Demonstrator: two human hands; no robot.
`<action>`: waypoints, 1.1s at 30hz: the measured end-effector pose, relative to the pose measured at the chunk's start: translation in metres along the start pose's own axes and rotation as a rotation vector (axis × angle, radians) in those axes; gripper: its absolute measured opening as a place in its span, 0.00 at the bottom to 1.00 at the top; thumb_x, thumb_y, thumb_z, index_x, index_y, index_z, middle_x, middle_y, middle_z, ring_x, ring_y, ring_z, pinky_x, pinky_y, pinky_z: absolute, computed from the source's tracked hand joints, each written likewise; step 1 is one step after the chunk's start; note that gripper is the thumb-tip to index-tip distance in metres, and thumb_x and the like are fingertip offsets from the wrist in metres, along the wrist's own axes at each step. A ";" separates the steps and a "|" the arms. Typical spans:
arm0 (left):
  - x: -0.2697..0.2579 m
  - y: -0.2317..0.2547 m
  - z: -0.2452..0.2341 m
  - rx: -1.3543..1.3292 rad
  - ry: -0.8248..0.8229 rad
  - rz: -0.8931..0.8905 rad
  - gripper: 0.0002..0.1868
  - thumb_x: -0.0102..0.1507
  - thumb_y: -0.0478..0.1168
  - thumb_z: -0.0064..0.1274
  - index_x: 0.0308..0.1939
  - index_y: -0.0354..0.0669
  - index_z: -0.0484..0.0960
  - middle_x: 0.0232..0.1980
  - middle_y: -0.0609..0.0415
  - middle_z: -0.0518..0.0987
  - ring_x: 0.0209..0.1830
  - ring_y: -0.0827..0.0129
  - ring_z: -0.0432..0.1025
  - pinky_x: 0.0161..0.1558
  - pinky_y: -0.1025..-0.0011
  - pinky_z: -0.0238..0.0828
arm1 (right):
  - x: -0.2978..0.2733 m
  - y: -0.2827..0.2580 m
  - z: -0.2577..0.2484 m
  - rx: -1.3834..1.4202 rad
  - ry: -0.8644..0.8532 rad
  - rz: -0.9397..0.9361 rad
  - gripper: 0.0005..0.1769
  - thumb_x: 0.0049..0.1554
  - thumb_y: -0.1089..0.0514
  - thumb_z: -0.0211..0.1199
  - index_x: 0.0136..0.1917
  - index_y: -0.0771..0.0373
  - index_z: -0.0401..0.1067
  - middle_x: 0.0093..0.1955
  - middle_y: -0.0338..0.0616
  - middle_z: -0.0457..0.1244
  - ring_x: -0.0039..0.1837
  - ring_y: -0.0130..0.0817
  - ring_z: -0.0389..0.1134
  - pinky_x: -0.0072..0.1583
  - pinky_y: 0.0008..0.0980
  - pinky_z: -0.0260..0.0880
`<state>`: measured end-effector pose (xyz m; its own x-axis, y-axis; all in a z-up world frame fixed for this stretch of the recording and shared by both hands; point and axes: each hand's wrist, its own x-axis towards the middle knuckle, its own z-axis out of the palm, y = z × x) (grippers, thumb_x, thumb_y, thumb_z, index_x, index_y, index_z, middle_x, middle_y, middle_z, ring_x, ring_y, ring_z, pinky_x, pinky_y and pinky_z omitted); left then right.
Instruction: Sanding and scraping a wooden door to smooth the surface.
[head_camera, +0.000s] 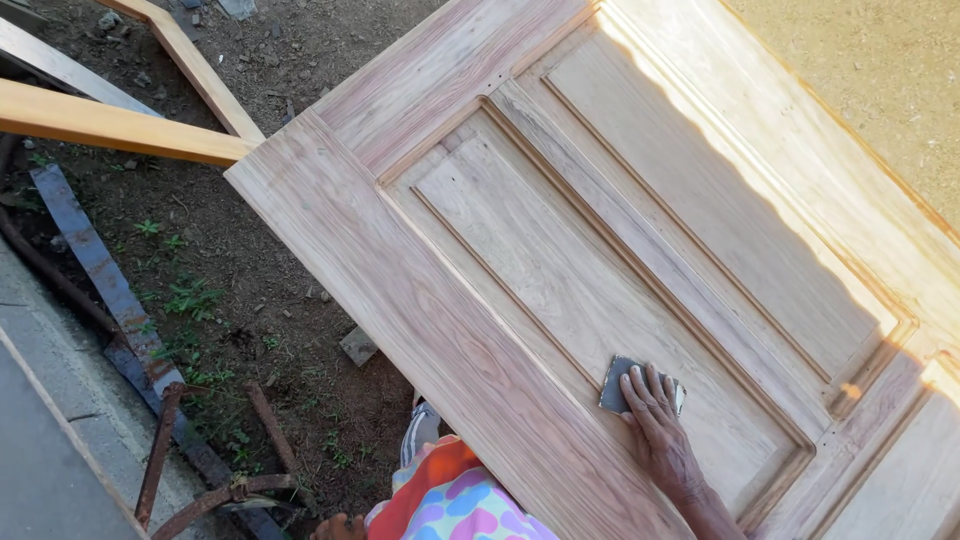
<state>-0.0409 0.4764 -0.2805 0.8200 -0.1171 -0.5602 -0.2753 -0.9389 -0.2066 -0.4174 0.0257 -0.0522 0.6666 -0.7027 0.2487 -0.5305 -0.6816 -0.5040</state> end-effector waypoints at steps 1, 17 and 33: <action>0.018 0.012 -0.001 0.021 -0.056 -0.010 0.32 0.67 0.66 0.49 0.71 0.60 0.75 0.75 0.56 0.70 0.85 0.56 0.50 0.81 0.45 0.41 | 0.005 -0.001 0.000 -0.006 -0.006 -0.001 0.30 0.62 0.58 0.55 0.77 0.60 0.59 0.81 0.47 0.52 0.84 0.49 0.44 0.81 0.54 0.40; 0.056 0.023 0.038 -0.244 0.070 -0.289 0.37 0.58 0.63 0.65 0.67 0.55 0.75 0.70 0.47 0.67 0.71 0.49 0.62 0.59 0.35 0.68 | 0.176 -0.056 0.071 0.081 0.045 -0.064 0.29 0.65 0.57 0.56 0.78 0.61 0.60 0.83 0.49 0.50 0.86 0.49 0.40 0.82 0.55 0.36; 0.073 0.011 0.022 -0.370 -0.096 -0.329 0.34 0.61 0.59 0.64 0.67 0.56 0.70 0.60 0.48 0.69 0.54 0.52 0.67 0.54 0.35 0.71 | 0.288 -0.081 0.118 0.179 0.080 -0.038 0.29 0.62 0.61 0.60 0.76 0.59 0.65 0.81 0.49 0.53 0.85 0.52 0.42 0.82 0.56 0.35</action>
<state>0.0047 0.4650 -0.3415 0.7789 0.2187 -0.5877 0.2010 -0.9748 -0.0963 -0.1205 -0.0968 -0.0376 0.6367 -0.6963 0.3314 -0.4000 -0.6656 -0.6300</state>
